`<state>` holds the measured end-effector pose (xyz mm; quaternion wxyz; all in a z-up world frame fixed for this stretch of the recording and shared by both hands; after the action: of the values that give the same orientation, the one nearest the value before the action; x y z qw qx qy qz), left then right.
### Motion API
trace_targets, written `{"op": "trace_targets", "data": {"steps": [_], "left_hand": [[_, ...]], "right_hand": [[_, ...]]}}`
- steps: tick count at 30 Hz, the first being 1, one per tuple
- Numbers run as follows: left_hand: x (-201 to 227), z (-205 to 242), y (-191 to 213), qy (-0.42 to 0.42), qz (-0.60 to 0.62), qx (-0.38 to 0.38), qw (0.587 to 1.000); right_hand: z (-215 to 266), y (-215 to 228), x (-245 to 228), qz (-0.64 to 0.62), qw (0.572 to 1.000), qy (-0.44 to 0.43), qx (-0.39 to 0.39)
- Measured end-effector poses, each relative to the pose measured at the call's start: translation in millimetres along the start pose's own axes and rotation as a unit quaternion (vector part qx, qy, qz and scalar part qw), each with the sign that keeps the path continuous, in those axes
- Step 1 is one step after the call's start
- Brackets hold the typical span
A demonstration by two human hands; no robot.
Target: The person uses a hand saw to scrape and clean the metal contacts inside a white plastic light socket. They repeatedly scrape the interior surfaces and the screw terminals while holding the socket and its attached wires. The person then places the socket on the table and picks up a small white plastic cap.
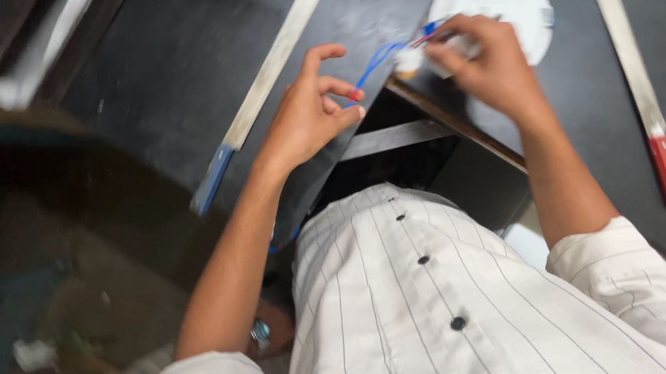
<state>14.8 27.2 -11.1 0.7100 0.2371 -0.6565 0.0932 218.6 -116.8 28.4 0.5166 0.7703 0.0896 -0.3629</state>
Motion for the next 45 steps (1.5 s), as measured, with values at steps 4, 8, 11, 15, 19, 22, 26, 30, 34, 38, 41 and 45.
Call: {"op": "trace_targets", "data": {"steps": [4, 8, 11, 15, 19, 22, 26, 30, 34, 38, 41, 45], "left_hand": [[-14, 34, 23, 0.01, -0.043, 0.051, 0.998], [-20, 80, 53, -0.044, -0.091, 0.149, 0.984], [-34, 133, 75, 0.03, -0.163, 0.208, 0.964], [-57, 184, 62, 0.153, -0.132, 0.146, 0.968], [-72, 190, 37, 0.158, -0.138, 0.189, 0.959], [-79, 184, 36, 0.142, -0.117, 0.209, 0.96], [-70, 185, 49, 0.103, -0.087, 0.199, 0.971], [-69, 181, 53, 0.209, -0.083, 0.145, 0.964], [-58, 174, 52, 0.181, -0.071, 0.138, 0.971], [-36, 157, 57, 0.08, -0.064, 0.179, 0.979], [-24, 144, 59, 0.089, -0.047, 0.171, 0.98], [-12, 145, 65, 0.093, -0.037, 0.151, 0.983]], "right_hand": [[-13, 1, 11, -0.046, 0.998, 0.03, -0.002], [-20, -3, 18, -0.138, 0.988, 0.066, -0.019], [-26, -4, 28, -0.094, 0.995, 0.013, -0.006], [-29, -6, 25, -0.055, 0.998, 0.035, -0.006], [-32, -11, 25, -0.047, 0.998, 0.039, -0.022], [-31, -10, 29, 0.084, 0.996, 0.023, -0.027], [-24, -22, 15, 0.183, 0.98, 0.08, -0.022], [-18, -30, -11, 0.242, 0.96, 0.143, -0.015], [-4, -39, -54, 0.241, 0.953, 0.185, -0.023], [9, -73, -116, 0.038, 0.955, 0.254, -0.15], [24, -110, -161, -0.041, 0.909, 0.326, -0.258], [29, -133, -188, -0.005, 0.879, 0.407, -0.249]]}}
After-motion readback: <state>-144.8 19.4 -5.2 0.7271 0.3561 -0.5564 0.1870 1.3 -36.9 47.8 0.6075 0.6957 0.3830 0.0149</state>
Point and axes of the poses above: each hand's wrist, its own z-axis away from the middle knuckle, its own y-axis out of the back of the hand, x = y × z, the point moved 6 cm from there along -z, towards the middle knuckle, and after that the axes turned 2 degrees about -y, right-handed, at the moved point
